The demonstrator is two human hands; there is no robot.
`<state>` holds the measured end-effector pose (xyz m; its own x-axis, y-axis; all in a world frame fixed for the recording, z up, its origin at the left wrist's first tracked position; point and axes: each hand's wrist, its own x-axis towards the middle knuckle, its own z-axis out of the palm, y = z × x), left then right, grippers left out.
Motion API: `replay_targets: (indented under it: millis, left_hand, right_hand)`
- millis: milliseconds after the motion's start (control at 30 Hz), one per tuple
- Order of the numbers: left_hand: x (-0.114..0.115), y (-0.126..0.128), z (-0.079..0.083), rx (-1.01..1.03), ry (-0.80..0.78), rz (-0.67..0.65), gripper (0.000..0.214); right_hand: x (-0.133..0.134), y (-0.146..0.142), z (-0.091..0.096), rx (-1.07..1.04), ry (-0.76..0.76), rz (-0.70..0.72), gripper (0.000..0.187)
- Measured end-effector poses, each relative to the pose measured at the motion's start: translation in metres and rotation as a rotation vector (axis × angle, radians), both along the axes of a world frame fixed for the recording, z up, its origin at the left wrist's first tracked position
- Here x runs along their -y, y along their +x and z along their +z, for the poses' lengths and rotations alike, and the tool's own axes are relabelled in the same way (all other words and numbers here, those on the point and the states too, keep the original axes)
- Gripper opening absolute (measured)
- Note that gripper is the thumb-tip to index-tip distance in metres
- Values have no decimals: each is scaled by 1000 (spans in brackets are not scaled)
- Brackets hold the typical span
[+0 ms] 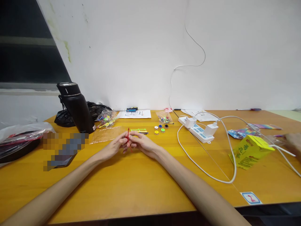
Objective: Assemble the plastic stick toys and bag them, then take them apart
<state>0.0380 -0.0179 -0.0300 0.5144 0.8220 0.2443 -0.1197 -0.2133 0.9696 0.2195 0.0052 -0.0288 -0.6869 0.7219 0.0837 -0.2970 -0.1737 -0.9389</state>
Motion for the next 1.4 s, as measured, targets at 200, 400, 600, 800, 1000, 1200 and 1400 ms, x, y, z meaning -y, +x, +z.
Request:
replay_targets:
  millis: [200,400,600,800,1000,1200,1400]
  left_hand:
    - [-2,-2,-8,-13,-46,-53,34]
    - [-5,-2,-13,-7,-88,-101,37]
    - [-5,-3,-11,79,-127,-148,39]
    - [-12,1,-11,151,-236,34,13]
    - [-18,-3,-8,161,-232,176,22]
    - [-18,-4,-6,141,-156,230,36]
    - [-24,-10,-4,220,-126,344,38]
  right_hand:
    - [4,1,5,22,15,54,29]
    - [4,5,3,49,10,87,28]
    - [-4,11,2,59,40,35,27]
    - [-17,8,1,156,324,-281,32]
    - [-10,8,0,356,761,-475,21]
    - [-12,10,-1,380,755,-531,19]
    - [-24,16,-4,409,708,-686,19]
